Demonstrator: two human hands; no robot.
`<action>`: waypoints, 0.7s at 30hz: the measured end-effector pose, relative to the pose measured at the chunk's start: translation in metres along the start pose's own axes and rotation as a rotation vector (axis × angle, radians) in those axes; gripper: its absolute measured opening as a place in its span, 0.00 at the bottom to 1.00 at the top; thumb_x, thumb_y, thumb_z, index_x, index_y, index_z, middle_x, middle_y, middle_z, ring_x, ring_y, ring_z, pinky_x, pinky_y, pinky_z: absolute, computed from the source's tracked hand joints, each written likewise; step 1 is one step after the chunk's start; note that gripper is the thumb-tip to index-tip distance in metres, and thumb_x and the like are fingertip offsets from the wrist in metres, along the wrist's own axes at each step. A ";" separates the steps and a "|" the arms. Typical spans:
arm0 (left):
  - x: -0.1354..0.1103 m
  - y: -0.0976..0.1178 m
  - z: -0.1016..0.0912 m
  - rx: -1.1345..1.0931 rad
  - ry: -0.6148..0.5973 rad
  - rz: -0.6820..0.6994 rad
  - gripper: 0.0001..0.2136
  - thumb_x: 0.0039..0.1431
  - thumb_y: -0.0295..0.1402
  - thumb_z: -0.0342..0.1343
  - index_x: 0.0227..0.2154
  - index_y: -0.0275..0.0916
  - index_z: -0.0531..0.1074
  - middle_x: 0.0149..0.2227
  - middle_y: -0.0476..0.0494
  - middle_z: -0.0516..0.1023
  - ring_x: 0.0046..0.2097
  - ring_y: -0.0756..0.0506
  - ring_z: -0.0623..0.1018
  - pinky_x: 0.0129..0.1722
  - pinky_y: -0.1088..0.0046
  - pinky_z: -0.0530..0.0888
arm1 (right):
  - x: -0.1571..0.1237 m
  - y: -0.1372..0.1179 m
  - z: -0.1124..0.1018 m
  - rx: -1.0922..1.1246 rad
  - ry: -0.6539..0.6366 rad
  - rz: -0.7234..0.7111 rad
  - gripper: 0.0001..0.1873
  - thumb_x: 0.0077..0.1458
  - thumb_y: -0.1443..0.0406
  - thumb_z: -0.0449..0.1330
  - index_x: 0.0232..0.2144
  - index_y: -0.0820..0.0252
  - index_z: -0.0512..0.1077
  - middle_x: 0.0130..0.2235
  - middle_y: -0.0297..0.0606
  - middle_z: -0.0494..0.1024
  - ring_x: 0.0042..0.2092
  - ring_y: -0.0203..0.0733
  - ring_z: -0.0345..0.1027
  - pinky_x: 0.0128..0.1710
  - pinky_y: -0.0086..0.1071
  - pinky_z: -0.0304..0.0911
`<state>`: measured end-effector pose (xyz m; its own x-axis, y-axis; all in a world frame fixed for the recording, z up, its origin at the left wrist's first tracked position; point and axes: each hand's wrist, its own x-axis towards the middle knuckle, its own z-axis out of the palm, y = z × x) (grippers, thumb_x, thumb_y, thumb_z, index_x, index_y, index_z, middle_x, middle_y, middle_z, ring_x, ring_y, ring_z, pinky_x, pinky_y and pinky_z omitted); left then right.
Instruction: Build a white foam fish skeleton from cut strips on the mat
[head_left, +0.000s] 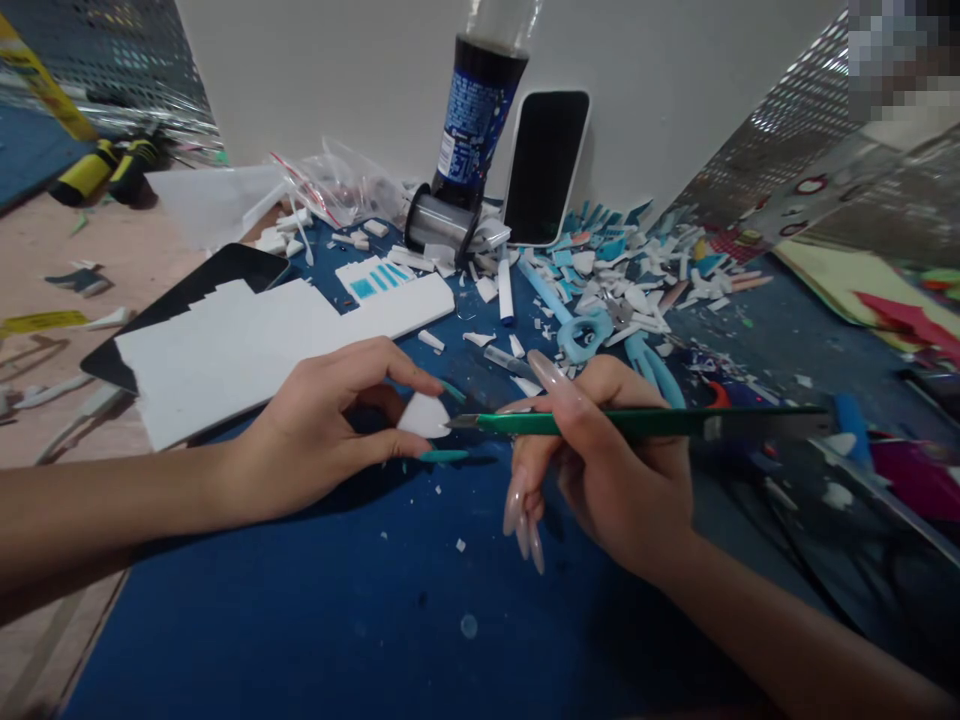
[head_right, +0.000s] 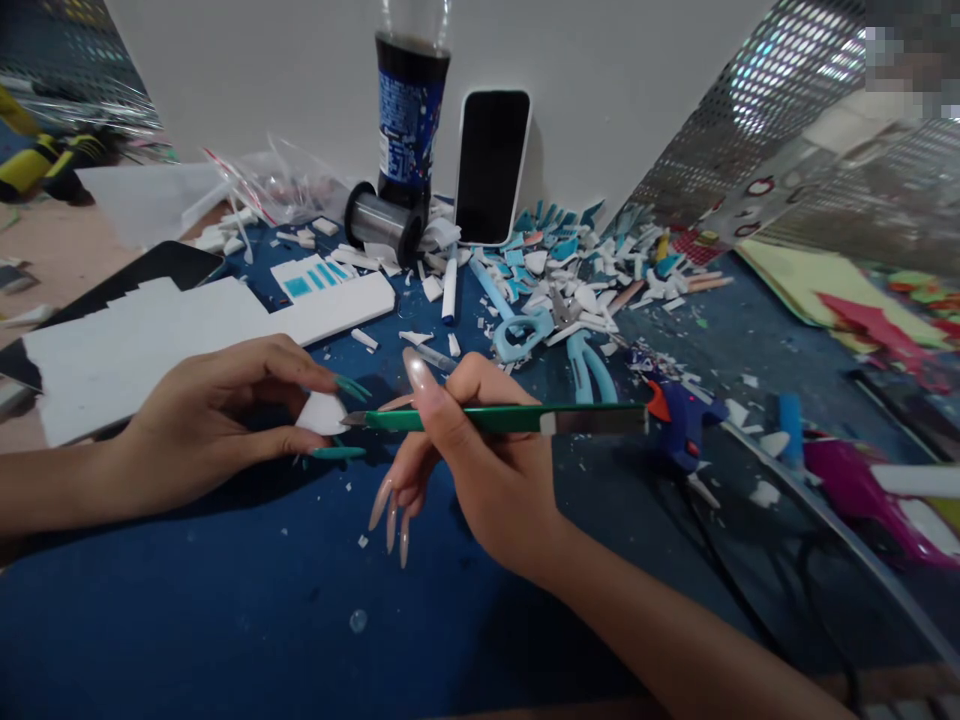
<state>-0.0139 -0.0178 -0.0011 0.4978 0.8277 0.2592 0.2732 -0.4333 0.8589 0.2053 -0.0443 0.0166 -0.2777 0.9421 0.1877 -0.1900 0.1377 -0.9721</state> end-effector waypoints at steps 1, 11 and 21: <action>0.000 0.000 0.000 -0.002 -0.003 0.000 0.12 0.52 0.29 0.63 0.40 0.39 0.71 0.38 0.50 0.71 0.30 0.57 0.72 0.30 0.87 0.72 | 0.001 0.000 -0.001 0.031 -0.002 0.024 0.12 0.63 0.67 0.51 0.27 0.54 0.66 0.21 0.29 0.76 0.18 0.32 0.69 0.14 0.24 0.65; -0.001 0.001 -0.001 0.080 -0.007 0.066 0.12 0.53 0.31 0.63 0.41 0.38 0.72 0.38 0.47 0.73 0.31 0.55 0.73 0.31 0.84 0.73 | 0.007 -0.001 0.002 0.203 0.054 0.247 0.14 0.61 0.65 0.53 0.22 0.57 0.61 0.16 0.28 0.73 0.13 0.31 0.64 0.11 0.21 0.61; -0.001 -0.005 0.000 0.107 -0.070 0.070 0.13 0.54 0.34 0.62 0.43 0.39 0.73 0.41 0.44 0.75 0.35 0.52 0.76 0.32 0.81 0.74 | 0.009 0.000 0.001 0.234 0.071 0.277 0.13 0.60 0.65 0.54 0.22 0.57 0.62 0.15 0.28 0.73 0.14 0.31 0.64 0.11 0.21 0.61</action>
<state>-0.0159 -0.0166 -0.0054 0.5738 0.7687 0.2826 0.3200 -0.5281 0.7866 0.2019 -0.0362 0.0189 -0.2843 0.9539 -0.0964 -0.3295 -0.1917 -0.9245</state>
